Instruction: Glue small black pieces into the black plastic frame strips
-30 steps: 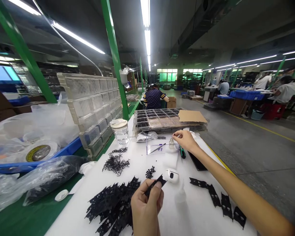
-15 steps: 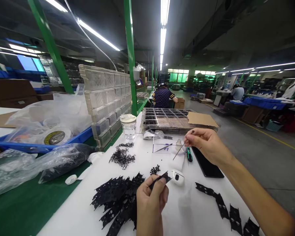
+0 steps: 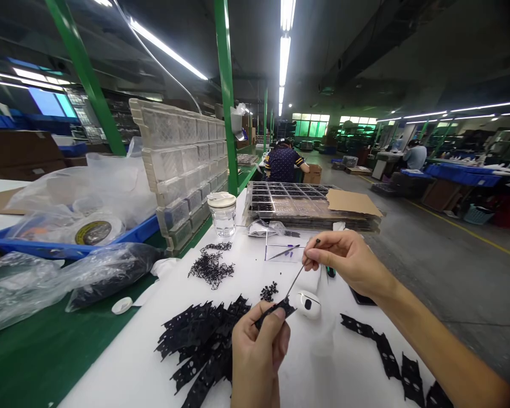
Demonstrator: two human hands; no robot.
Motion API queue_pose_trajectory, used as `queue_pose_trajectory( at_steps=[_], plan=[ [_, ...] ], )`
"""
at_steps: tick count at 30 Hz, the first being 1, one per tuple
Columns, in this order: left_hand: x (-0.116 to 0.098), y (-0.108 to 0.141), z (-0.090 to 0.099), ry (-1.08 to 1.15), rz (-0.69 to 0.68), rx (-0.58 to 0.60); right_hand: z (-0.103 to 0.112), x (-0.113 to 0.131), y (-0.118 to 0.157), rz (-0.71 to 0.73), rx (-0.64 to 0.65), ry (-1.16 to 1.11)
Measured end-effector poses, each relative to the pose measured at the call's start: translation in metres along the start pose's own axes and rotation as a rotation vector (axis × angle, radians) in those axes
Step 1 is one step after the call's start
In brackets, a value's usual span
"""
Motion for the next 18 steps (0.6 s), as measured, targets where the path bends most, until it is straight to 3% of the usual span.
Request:
queue_pose_trajectory(
  at_steps=[10, 18],
  plan=[
    [0.001, 0.0, 0.002, 0.001, 0.015, -0.002, 0.005, 0.002, 0.001, 0.006, -0.02, 0.004],
    [0.001, 0.0, 0.004, 0.009, 0.006, -0.004, -0.008, 0.006, 0.004, 0.004, 0.075, 0.007]
  ],
)
Point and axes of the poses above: each hand's wrist, its own y-axis away from the middle knuckle, its own z-axis out of the back of the hand, x = y × z, the point moved 9 cm from there along -y, towards the middle knuckle, and after that the axes turned 1 degree about x, right-handed, at the moved point
